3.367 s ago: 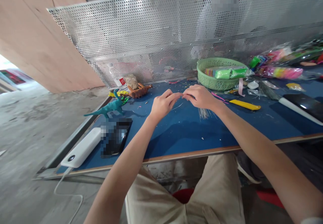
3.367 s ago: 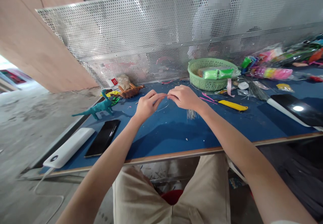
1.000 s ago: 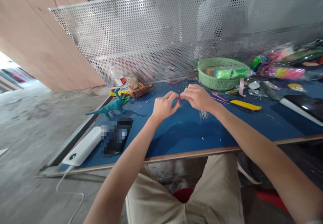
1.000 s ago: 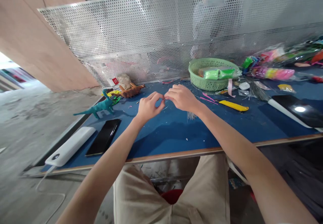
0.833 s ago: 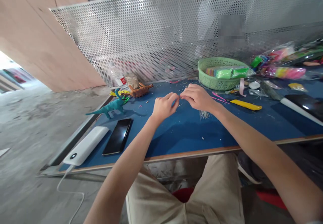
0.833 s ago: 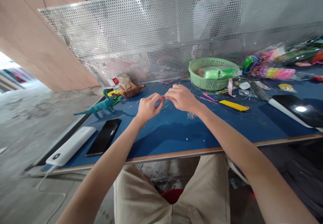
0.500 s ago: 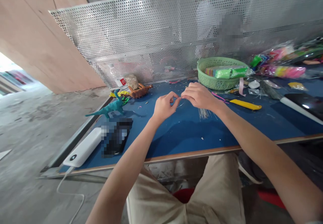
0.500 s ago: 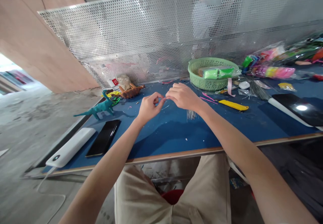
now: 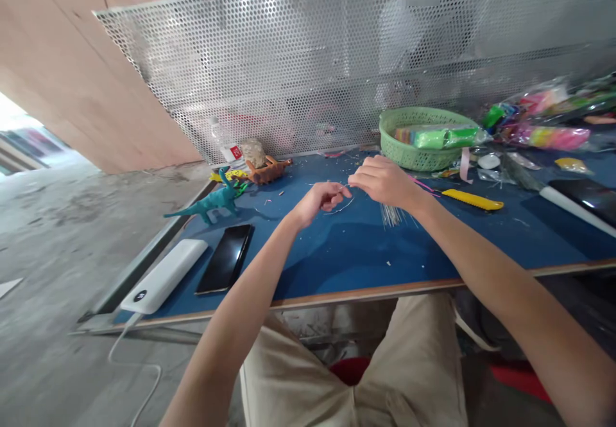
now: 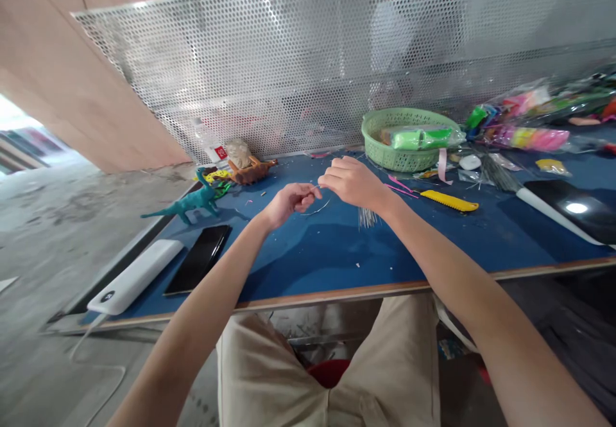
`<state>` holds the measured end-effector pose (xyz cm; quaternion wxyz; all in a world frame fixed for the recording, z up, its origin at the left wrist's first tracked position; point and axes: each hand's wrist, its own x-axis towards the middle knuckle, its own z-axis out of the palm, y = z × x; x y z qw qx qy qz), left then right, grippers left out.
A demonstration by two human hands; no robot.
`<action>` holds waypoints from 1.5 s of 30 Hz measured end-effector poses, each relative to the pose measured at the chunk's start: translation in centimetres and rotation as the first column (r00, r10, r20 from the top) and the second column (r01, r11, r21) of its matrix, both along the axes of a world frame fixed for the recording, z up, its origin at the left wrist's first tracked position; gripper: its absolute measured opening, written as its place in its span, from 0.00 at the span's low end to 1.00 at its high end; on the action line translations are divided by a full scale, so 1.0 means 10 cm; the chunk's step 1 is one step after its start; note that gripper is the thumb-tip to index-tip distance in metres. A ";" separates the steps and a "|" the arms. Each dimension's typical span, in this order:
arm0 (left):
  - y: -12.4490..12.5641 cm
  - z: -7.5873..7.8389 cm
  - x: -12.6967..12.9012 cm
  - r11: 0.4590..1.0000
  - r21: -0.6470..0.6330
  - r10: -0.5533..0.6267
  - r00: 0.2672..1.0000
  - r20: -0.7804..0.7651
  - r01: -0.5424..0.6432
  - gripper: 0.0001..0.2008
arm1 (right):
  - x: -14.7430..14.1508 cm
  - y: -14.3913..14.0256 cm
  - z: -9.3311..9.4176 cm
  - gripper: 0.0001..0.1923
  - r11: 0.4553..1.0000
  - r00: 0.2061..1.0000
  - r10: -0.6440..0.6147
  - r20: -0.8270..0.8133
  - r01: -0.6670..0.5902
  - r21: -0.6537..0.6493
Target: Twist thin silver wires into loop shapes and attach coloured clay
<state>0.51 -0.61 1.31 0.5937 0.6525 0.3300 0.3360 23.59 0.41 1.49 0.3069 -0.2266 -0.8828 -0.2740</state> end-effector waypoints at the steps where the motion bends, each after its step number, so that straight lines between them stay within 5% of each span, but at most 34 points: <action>1: 0.00 0.00 0.01 1.000 -0.014 -0.001 1.000 0.013 0.001 0.14 | 0.00 0.01 0.00 0.15 1.000 1.000 -0.003 0.004 0.003 0.009; 7: 0.01 -0.05 0.05 0.994 0.006 0.108 0.993 0.046 -0.109 0.15 | -0.02 -0.01 -0.01 0.14 1.000 0.999 -0.009 0.041 0.008 0.019; 13: 0.01 -0.04 0.03 0.992 -0.117 0.057 0.997 0.058 -0.049 0.15 | -0.04 -0.05 0.01 0.13 0.999 0.999 0.026 0.023 -0.026 -0.018; 23: -0.04 -0.13 0.09 0.989 0.126 0.081 0.994 -0.075 -0.071 0.18 | -0.03 -0.02 0.00 0.14 0.951 0.990 0.112 -0.086 -0.132 -0.279; 28: 0.01 -0.16 0.09 0.898 0.411 0.235 0.960 -0.152 -0.155 0.19 | 0.00 0.02 0.00 0.13 0.905 0.983 0.136 -0.120 -0.173 -0.389; 31: 0.02 -0.14 0.08 0.866 0.471 0.271 0.950 -0.156 -0.170 0.20 | 0.00 0.02 -0.01 0.13 0.893 0.984 0.113 -0.136 -0.160 -0.420; 36: 0.03 -0.12 0.04 0.910 0.335 0.325 0.923 -0.205 -0.246 0.24 | -0.04 0.01 -0.02 0.15 0.920 0.994 0.084 -0.068 -0.103 -0.377; 45: 0.02 -0.03 -0.01 0.987 -0.110 0.120 0.993 0.015 -0.117 0.18 | 0.00 0.00 0.01 0.14 0.970 0.996 0.066 -0.062 -0.079 -0.232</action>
